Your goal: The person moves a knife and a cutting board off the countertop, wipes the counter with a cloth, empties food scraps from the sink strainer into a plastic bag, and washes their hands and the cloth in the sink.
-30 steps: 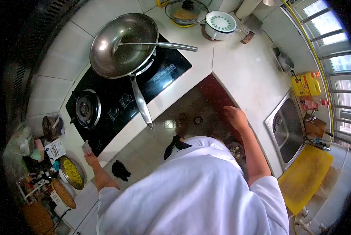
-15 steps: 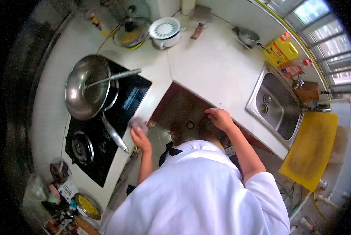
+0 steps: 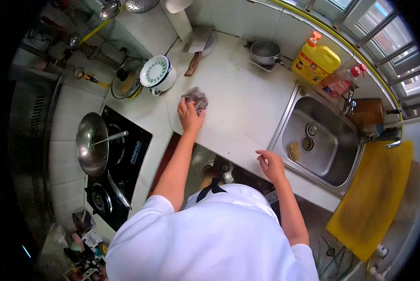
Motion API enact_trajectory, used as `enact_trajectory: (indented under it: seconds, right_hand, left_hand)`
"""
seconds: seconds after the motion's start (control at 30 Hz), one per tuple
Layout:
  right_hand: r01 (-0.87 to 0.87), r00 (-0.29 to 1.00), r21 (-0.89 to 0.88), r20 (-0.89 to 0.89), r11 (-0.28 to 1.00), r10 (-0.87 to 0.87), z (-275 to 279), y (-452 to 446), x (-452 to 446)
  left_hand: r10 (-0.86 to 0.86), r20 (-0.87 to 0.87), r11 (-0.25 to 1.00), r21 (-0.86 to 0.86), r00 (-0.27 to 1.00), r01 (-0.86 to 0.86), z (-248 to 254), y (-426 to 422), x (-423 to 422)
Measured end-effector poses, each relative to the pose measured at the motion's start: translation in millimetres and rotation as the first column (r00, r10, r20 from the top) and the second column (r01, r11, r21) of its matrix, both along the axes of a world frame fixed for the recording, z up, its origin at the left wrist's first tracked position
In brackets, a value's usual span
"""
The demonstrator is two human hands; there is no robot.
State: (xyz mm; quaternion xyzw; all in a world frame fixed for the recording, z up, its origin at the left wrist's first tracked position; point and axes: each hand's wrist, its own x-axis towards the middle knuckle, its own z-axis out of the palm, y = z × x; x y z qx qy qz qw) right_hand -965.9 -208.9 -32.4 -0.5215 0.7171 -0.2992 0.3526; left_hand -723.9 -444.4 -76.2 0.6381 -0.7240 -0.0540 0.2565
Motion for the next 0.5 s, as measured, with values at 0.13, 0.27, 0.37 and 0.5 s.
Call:
enact_trajectory:
  seconds: [0.13,0.27,0.37,0.5]
  right_hand:
    - [-0.023,1.0,0.007,0.001,1.0,0.023,1.1,7.8,-14.6]
    - [-0.02,0.999,0.033,0.043,0.999,0.018,-2.8,1.6,-17.3]
    - [-0.058,0.998,0.1,0.034,0.993,0.055,0.3,-5.9,-13.8]
    - [-0.118,0.993,0.124,0.027,0.985,0.115,5.9,-18.4,-9.0]
  left_hand:
    - [-0.102,0.088,0.995,0.029,0.991,0.1,-7.4,-22.0,-17.3]
    - [-0.153,0.155,0.987,0.078,0.976,0.142,-28.4,-38.2,-10.6]
    - [-0.214,0.141,0.976,0.079,0.967,0.205,-29.9,-43.8,-3.2]
    - [-0.409,-0.006,0.892,0.211,0.913,0.401,29.9,-41.4,8.7]
